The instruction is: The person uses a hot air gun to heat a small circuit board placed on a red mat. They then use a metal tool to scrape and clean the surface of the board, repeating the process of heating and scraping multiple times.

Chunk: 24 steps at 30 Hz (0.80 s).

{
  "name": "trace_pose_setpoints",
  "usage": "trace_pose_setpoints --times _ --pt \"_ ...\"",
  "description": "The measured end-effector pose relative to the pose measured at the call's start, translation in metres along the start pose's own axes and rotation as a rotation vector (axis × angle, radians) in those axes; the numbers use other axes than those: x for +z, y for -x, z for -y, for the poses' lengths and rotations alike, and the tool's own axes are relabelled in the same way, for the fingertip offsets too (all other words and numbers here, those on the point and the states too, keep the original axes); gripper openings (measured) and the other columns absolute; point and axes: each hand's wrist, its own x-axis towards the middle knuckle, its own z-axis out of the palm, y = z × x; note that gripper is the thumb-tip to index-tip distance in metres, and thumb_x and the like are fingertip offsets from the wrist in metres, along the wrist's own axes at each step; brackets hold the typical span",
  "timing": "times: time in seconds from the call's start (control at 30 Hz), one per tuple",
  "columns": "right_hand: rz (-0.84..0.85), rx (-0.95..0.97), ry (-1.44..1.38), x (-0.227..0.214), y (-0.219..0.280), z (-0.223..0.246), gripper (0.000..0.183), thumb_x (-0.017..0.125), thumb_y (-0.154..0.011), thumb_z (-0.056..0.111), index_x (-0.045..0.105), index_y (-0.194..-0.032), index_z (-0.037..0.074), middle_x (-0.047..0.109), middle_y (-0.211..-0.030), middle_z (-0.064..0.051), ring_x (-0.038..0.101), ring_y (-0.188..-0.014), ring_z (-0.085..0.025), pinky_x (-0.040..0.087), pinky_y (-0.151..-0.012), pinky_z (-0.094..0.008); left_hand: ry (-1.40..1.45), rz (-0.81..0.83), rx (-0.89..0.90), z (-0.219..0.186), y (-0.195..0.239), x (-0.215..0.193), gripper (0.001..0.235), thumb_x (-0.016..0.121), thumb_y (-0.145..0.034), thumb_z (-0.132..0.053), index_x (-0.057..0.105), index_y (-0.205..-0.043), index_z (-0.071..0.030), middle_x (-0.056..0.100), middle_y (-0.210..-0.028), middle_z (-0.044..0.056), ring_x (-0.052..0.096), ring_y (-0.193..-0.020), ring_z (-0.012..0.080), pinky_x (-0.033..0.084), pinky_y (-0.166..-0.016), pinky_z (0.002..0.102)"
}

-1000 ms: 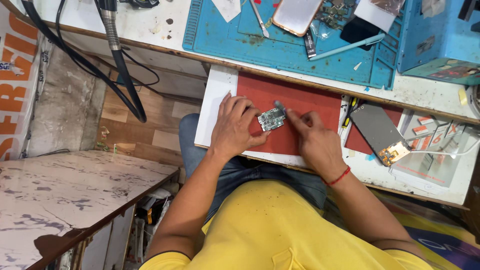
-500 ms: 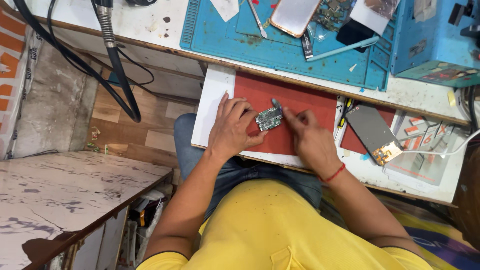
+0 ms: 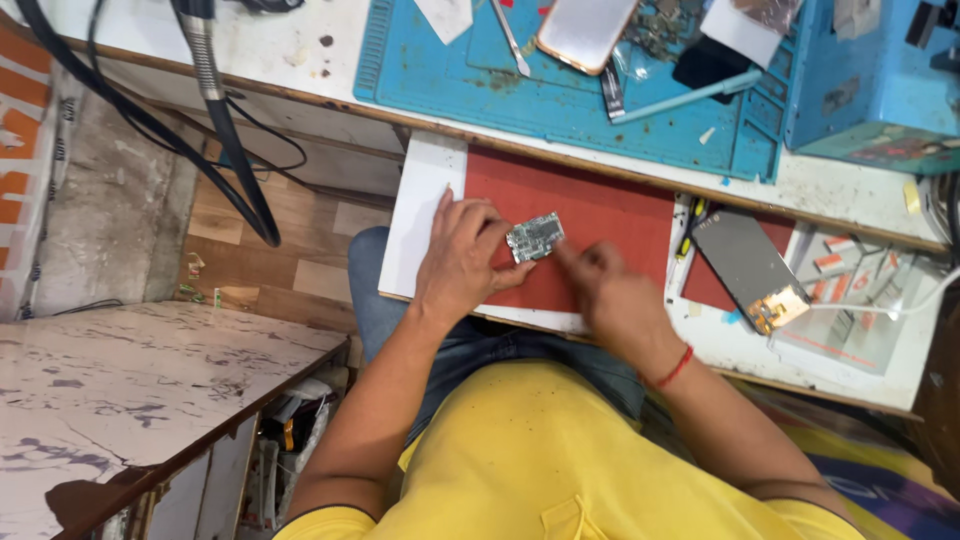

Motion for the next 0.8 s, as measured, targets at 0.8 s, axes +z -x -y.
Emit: trace_pose_setpoints --times 0.8 --pt "0.002 0.001 -0.049 -0.018 -0.011 -0.005 0.056 0.062 -0.089 0.004 0.061 -0.143 0.015 0.065 -0.106 -0.013 0.066 -0.07 -0.038 0.054 -0.06 -0.047 0.033 -0.009 0.038 0.01 0.007 0.005 0.044 0.09 -0.072 -0.029 0.074 -0.104 -0.004 0.061 -0.106 0.006 0.058 -0.118 0.0286 0.029 -0.121 0.065"
